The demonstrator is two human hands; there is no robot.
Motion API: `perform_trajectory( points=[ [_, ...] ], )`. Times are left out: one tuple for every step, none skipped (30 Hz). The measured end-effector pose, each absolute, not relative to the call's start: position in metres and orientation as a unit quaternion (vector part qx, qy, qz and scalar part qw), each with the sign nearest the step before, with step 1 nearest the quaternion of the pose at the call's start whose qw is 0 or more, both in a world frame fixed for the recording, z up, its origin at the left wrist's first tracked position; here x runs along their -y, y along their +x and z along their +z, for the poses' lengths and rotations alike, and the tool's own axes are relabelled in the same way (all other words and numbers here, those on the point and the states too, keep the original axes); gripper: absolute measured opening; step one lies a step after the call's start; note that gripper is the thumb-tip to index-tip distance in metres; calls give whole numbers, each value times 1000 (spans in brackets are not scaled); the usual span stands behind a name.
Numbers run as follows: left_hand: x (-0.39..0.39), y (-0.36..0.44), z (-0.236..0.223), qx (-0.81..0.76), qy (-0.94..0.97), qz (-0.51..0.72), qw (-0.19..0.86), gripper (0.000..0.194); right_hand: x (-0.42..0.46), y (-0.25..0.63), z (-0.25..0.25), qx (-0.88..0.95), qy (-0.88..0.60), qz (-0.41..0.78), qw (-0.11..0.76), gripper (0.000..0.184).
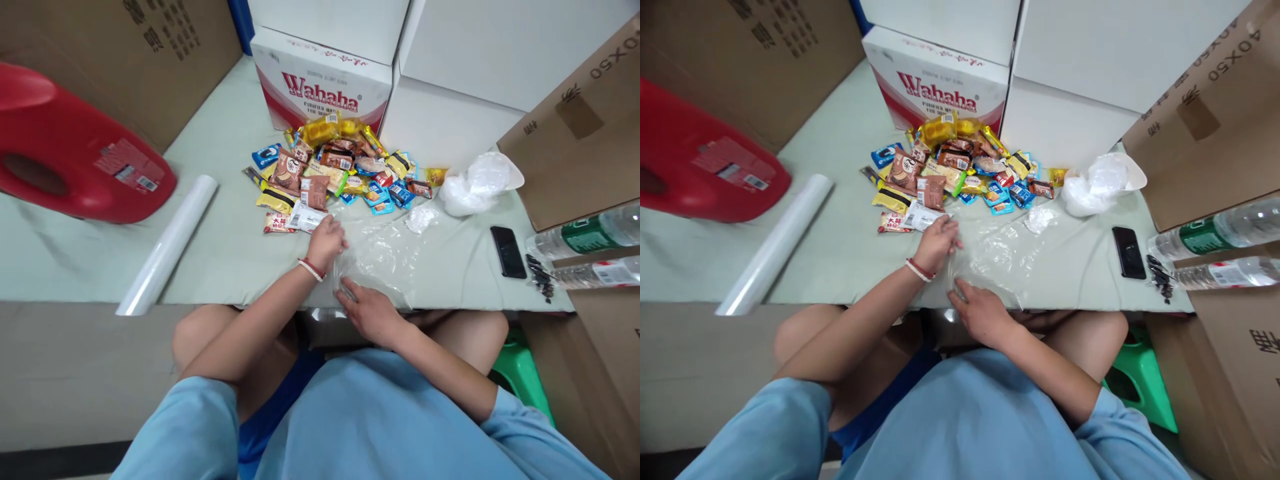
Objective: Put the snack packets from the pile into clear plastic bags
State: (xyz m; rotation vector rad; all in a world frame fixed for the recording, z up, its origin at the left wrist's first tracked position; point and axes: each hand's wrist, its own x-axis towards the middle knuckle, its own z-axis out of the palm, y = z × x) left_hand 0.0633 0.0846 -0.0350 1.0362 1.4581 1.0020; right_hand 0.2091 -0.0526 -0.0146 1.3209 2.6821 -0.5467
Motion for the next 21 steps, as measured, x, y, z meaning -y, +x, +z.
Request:
perform_trajectory(
  points=[
    [-85, 63, -36, -595, 386, 444, 548, 59, 54, 210, -17, -885, 427, -179, 47, 54],
    [-84, 63, -38, -585, 363, 467, 555, 60, 55, 211, -19, -888, 422, -179, 42, 54],
    [-80, 63, -39, -578, 370, 485, 542, 60, 55, 212, -20, -888, 421, -181, 35, 54],
    [-76, 64, -41, -573, 403, 499, 511, 58, 54, 213, -22, -887, 423, -183, 27, 54],
    [-70, 65, -43, -569, 458, 498, 467, 52, 54, 213, -23, -886, 425, -187, 17, 54],
    [-65, 65, -44, -565, 528, 477, 417, 42, 54, 214, -24, -885, 425, -193, 9, 54],
    [-59, 66, -46, -556, 604, 439, 364, 31, 54, 214, -25, -884, 423, -198, 5, 55],
    [-55, 66, -47, -541, 676, 390, 313, 22, 56, 215, -24, -885, 419, -204, 6, 55],
    [-51, 66, -47, -523, 737, 337, 264, 19, 58, 216, -23, -884, 416, -210, 9, 54],
    [-48, 65, -48, -506, 783, 287, 222, 20, 60, 219, -20, -884, 414, -219, 15, 54],
    [-45, 64, -48, -494, 813, 246, 186, 23, 62, 223, -15, -882, 409, -231, 19, 53],
    [-43, 63, -48, -491, 829, 215, 158, 27, 62, 228, -9, -881, 399, -253, 22, 51],
    [-41, 62, -48, -494, 836, 194, 136, 31, 59, 234, -2, -879, 382, -284, 22, 47],
    [-40, 61, -49, -502, 837, 181, 122, 35, 53, 239, 8, -876, 363, -317, 14, 40],
    [-39, 60, -50, -506, 837, 172, 116, 39, 42, 244, 18, -872, 352, -340, -4, 33],
    [-37, 59, -51, -508, 837, 165, 116, 42, 26, 247, 28, -869, 352, -346, -28, 29],
    [-36, 58, -52, -508, 838, 161, 118, 44, 5, 246, 37, -867, 372, -324, -61, 29],
    [-36, 57, -53, -505, 840, 159, 122, 47, -20, 242, 44, -866, 410, -270, -93, 31],
    [-35, 56, -54, -501, 842, 158, 124, 50, -47, 235, 50, -864, 451, -196, -111, 33],
    [-35, 54, -54, -496, 845, 158, 127, 53, -76, 225, 52, -860, 481, -127, -115, 34],
    [-36, 51, -55, -489, 848, 158, 129, 55, -105, 213, 51, -857, 499, -72, -104, 38]
  ],
)
